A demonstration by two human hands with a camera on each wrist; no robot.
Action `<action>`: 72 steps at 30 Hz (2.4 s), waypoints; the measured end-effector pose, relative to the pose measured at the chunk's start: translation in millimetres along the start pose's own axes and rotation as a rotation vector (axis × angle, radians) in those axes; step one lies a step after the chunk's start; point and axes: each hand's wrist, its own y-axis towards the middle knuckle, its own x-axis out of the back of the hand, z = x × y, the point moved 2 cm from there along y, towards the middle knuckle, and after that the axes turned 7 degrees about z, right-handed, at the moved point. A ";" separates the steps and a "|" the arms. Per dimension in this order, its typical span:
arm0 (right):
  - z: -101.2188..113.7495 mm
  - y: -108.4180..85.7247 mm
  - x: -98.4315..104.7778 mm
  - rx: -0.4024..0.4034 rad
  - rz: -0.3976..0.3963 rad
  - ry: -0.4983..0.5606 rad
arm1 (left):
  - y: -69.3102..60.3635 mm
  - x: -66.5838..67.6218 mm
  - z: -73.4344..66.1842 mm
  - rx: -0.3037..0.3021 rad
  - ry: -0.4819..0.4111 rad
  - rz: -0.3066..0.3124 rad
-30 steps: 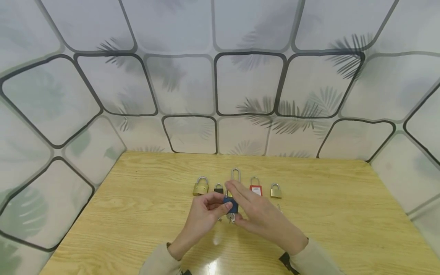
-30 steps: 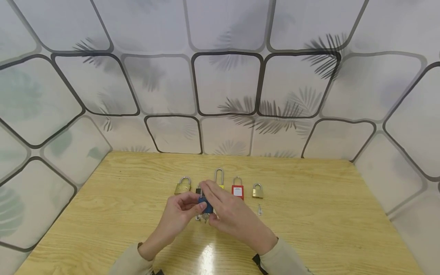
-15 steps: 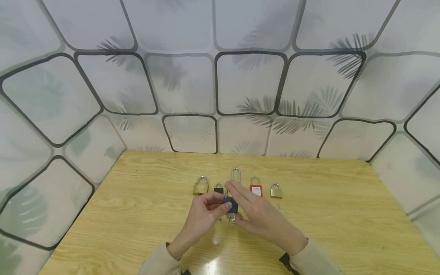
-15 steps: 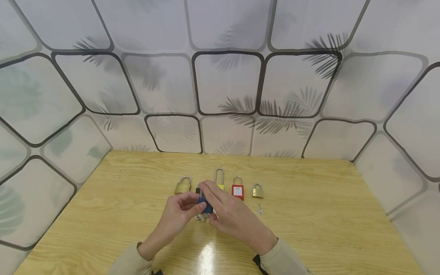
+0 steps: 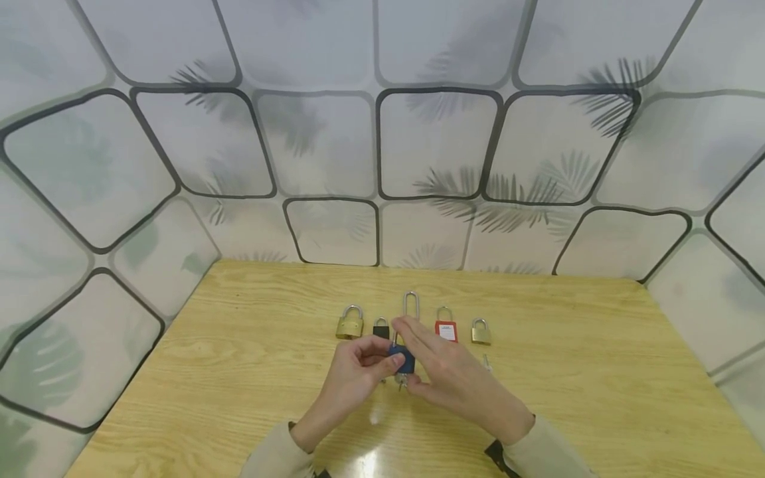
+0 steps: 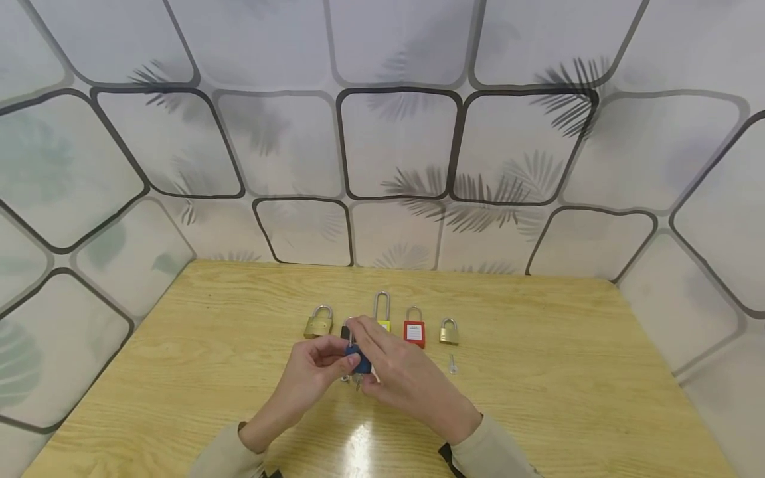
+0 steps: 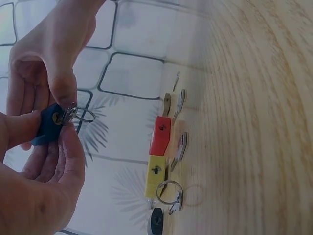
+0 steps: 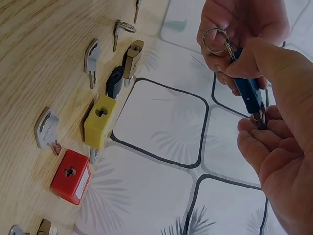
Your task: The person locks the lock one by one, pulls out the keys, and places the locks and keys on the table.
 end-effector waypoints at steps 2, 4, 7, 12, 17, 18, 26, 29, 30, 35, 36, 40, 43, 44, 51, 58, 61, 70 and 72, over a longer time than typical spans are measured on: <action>0.3 0.7 -0.3 0.004 -0.003 -0.020 | 0.2 0.4 0.2 0.001 -0.003 -0.003; 0.3 1.6 -0.6 0.009 -0.007 -0.037 | 0.5 1.0 0.5 0.007 -0.009 -0.009; 0.4 2.6 -0.7 0.015 -0.011 -0.051 | 0.7 2.1 0.3 0.016 -0.017 -0.013; 0.6 2.3 -0.5 0.016 -0.006 -0.035 | 0.2 3.6 -0.7 0.027 -0.018 0.003; 0.5 2.1 -0.5 0.028 -0.003 -0.047 | 0.3 3.5 0.6 0.033 -0.021 0.019; 0.4 1.9 -0.6 0.030 -0.002 -0.048 | 0.5 3.5 1.1 0.033 -0.020 0.022; -0.4 1.5 -2.1 0.054 0.004 -0.021 | 2.1 4.5 0.1 0.015 0.008 0.043; -0.7 2.2 -3.0 0.059 0.004 -0.014 | 2.7 5.2 -0.7 0.012 0.021 0.049; -1.1 2.0 -3.5 0.060 0.001 -0.017 | 2.9 5.7 -0.9 0.013 0.023 0.052; -2.4 0.6 -4.6 0.080 -0.013 -0.030 | 3.6 8.3 -0.1 0.015 0.044 0.071; -2.6 0.3 -5.0 0.088 -0.016 -0.033 | 3.6 8.8 0.1 0.011 0.048 0.076; -2.6 -0.6 -6.2 0.109 -0.020 -0.043 | 3.4 10.0 0.4 -0.007 0.072 0.092; -2.9 -0.6 -6.3 0.115 -0.025 -0.044 | 3.6 10.6 0.5 -0.017 0.096 0.092; -3.1 -0.7 -6.3 0.113 -0.026 -0.039 | 3.7 10.9 0.6 -0.019 0.100 0.088; -7.0 -0.8 -4.9 0.058 -0.030 0.080 | 4.0 13.2 -0.4 -0.030 0.084 -0.024; -12.1 -4.6 -4.0 -0.006 -0.070 0.151 | 2.7 15.3 -4.1 -0.076 0.029 -0.117; -14.1 -6.9 -5.3 -0.022 -0.081 0.195 | 1.7 15.2 -7.1 -0.115 0.028 -0.152; -14.2 -4.9 -12.1 -0.020 -0.044 0.470 | 0.8 11.5 -9.7 -0.218 -0.032 -0.155; -13.9 -4.5 -12.9 -0.031 -0.048 0.479 | 0.4 10.6 -10.2 -0.237 -0.039 -0.144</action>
